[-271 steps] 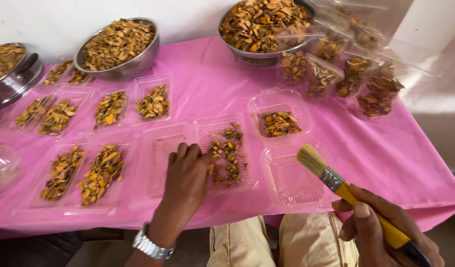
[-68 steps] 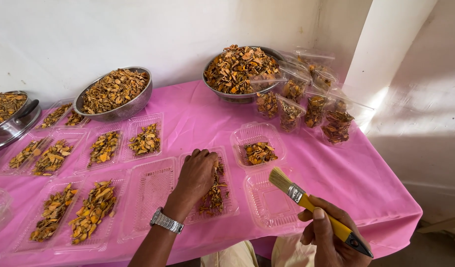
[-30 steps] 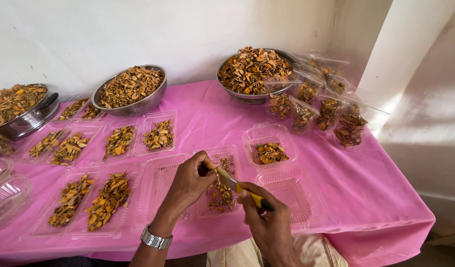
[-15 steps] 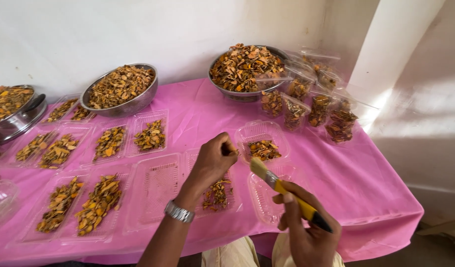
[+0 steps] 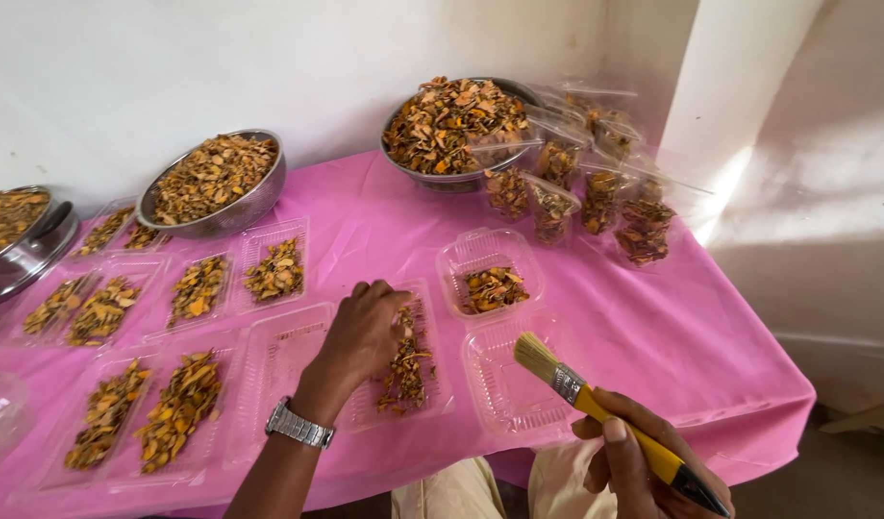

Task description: Using a small brush to clean and sort dried leaves inside plastic containers on a table.

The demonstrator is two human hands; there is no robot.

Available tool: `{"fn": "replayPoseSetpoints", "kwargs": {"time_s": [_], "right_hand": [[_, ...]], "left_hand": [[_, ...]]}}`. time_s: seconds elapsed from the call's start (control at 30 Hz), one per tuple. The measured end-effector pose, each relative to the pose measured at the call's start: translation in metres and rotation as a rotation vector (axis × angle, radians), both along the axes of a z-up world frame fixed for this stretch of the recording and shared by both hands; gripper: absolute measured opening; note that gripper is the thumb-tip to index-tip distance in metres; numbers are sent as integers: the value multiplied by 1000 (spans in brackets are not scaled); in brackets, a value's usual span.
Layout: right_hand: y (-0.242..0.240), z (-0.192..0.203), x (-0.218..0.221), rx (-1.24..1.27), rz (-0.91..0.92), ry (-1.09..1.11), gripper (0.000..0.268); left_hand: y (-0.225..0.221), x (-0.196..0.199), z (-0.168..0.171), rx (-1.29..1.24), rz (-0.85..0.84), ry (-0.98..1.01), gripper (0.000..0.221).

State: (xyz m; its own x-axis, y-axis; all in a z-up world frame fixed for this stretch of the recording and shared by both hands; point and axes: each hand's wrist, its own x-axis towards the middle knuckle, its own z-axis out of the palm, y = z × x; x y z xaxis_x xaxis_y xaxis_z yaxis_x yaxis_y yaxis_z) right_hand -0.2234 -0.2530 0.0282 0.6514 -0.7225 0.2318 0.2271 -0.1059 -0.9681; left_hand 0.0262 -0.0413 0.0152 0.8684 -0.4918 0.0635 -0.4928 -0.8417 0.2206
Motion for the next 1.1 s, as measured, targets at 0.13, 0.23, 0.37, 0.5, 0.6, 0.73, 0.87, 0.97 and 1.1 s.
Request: {"fn": "replayPoseSetpoints", "kwargs": {"time_s": [0.13, 0.23, 0.37, 0.5, 0.6, 0.73, 0.87, 0.97, 1.1], "right_hand": [[7, 2, -1, 19, -27, 40, 25], [2, 0, -1, 9, -21, 40, 25], [4, -2, 6, -72, 5, -32, 25], [-1, 16, 29, -265, 114, 61, 27], [-5, 28, 72, -711, 462, -184, 32], [18, 22, 151, -1228, 598, -245, 28], [37, 1, 207, -1337, 716, 23, 41], [43, -8, 219, -1346, 697, 99, 36], [43, -23, 220, -1355, 714, 78, 36]], "left_hand": [[11, -14, -20, 107, -70, 104, 57], [15, -18, -27, 46, -116, 79, 49], [20, -38, 4, -184, -59, 38, 31], [52, -68, -4, -264, -44, -180, 28], [64, -111, -31, -218, 80, -349, 40], [62, -147, -80, -227, 281, -698, 53], [57, -145, -114, -288, 361, -767, 52], [53, -138, -126, -409, 350, -799, 42], [46, -136, -122, -470, 334, -848, 36]]}}
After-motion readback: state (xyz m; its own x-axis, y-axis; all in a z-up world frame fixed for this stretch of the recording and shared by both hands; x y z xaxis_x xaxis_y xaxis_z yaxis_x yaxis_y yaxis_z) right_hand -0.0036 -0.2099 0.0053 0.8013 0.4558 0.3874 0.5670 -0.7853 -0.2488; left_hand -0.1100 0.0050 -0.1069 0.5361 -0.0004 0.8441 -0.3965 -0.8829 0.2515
